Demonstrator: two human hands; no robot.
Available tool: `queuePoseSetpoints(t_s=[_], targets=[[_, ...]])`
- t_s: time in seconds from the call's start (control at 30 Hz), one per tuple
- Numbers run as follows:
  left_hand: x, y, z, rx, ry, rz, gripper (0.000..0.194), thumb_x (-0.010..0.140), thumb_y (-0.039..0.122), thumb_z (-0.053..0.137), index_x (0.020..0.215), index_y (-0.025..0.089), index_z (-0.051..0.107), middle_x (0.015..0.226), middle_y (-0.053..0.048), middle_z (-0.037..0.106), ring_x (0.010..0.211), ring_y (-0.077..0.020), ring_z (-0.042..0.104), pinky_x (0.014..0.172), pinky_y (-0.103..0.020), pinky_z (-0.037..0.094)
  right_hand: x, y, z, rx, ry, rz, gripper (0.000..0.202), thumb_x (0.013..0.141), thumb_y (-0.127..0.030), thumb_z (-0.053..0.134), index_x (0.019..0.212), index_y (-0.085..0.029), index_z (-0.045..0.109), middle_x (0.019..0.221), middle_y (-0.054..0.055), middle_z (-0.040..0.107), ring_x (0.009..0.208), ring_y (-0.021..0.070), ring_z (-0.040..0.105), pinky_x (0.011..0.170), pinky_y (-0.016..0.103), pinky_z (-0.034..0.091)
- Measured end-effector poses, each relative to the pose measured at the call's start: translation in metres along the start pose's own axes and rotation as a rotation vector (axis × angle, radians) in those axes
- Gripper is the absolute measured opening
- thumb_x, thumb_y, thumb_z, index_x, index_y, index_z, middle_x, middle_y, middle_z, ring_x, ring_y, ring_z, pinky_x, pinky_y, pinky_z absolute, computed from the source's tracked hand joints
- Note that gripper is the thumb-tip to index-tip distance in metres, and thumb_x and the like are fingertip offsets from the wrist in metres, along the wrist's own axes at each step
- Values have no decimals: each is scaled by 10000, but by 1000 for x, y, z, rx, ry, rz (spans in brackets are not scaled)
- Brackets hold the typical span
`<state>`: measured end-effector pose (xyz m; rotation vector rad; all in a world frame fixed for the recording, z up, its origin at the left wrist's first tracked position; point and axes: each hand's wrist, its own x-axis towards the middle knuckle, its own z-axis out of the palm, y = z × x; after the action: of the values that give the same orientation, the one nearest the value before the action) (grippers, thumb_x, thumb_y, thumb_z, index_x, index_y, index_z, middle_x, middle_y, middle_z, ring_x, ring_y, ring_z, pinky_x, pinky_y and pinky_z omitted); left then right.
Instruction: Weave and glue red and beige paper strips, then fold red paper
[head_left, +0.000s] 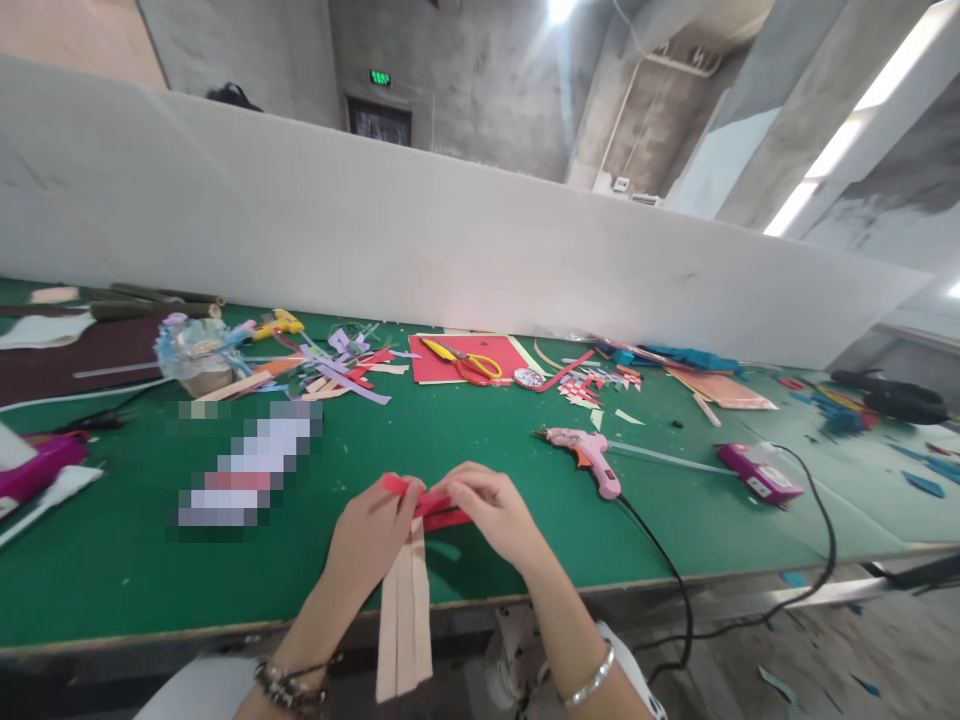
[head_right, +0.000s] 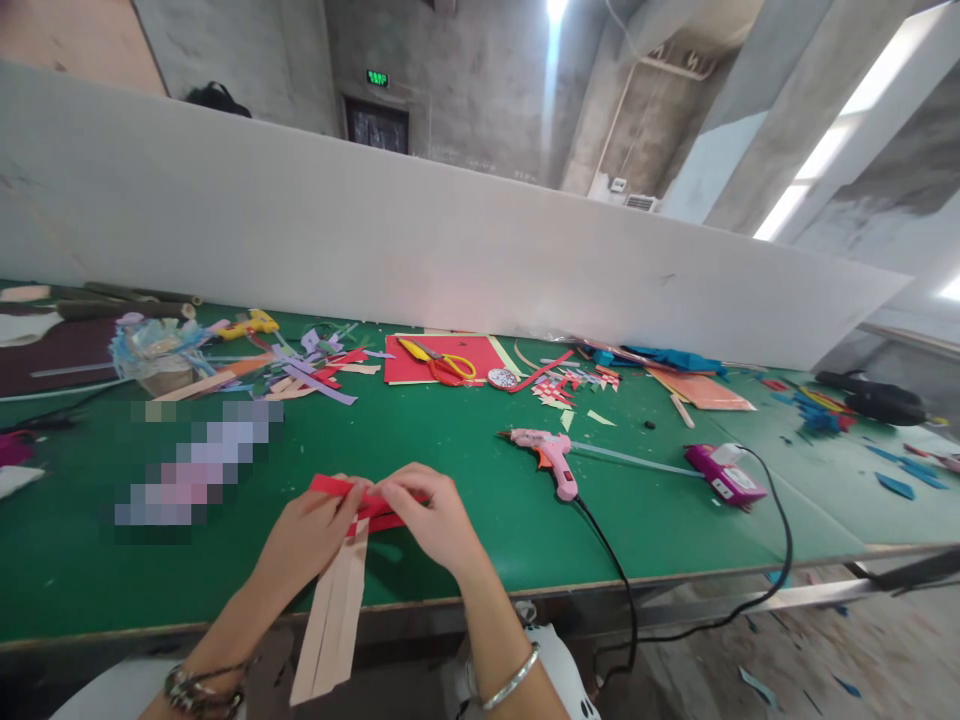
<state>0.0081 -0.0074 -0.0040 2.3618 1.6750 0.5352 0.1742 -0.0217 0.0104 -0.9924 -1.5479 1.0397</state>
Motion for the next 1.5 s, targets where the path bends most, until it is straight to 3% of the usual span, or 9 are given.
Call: queuePoseSetpoints(t_s=[0.17,0.33,0.43,0.6,0.83,1.03,1.27,1.33,1.5], targets=[[2,-19,3,-259,51,40,411,855,332,274,936,185,649,884,-60,698,842,-223,623,764,-308,468,-6,7,-36,-52,402,-7,320,810,-396,471,679,-161,644,605,-1,551,571,99,485,542,213,384],[7,-24,-6,-720,-33,-201,550,810,566,303,911,164,664,806,-62,713,836,-241,646,790,-313,483,-13,12,-59,-103,666,-23,326,798,-411,474,629,-158,592,539,-20,493,513,90,421,487,215,331],[7,-23,-13,-984,-19,-321,563,707,625,455,888,136,668,871,-91,708,878,-273,633,831,-349,468,-15,13,-56,-116,610,12,308,802,-395,461,646,-161,584,558,-21,487,526,89,418,503,216,335],[3,-16,-16,-1205,21,-415,501,679,555,567,935,131,642,913,-89,699,914,-272,619,813,-366,478,-14,14,-34,-86,322,102,206,770,-337,499,856,-171,584,730,0,537,649,106,478,585,220,388],[4,-10,-10,-1309,-107,-387,436,627,521,632,856,150,641,898,-75,691,889,-267,615,773,-367,484,-14,5,-7,-47,-68,62,513,686,-196,580,1183,-250,466,1108,30,528,825,113,489,663,221,406],[-1,-15,-4,-1308,-191,-298,362,688,471,613,893,174,637,1011,-82,665,952,-261,590,830,-379,461,-5,10,9,104,-36,217,156,674,-265,591,797,-169,591,673,-23,563,568,84,470,529,211,362],[5,-28,-16,-1228,-308,-291,630,784,634,298,1047,155,610,1020,-111,666,965,-273,596,855,-392,437,0,14,1,267,181,300,262,649,-404,628,647,-166,519,516,-63,503,440,47,439,429,173,311],[6,-32,-23,-1016,-218,-272,631,807,622,228,1096,189,585,1060,-89,648,1021,-272,563,911,-405,391,0,14,1,334,219,337,306,633,-441,634,660,-172,492,528,-59,524,429,52,482,417,167,334],[3,-32,-25,-176,442,-14,445,779,482,457,1085,179,566,1122,-122,529,1099,-300,442,958,-438,311,-1,21,14,392,244,454,358,594,-448,652,668,-182,424,588,-41,571,453,81,580,441,165,422]])
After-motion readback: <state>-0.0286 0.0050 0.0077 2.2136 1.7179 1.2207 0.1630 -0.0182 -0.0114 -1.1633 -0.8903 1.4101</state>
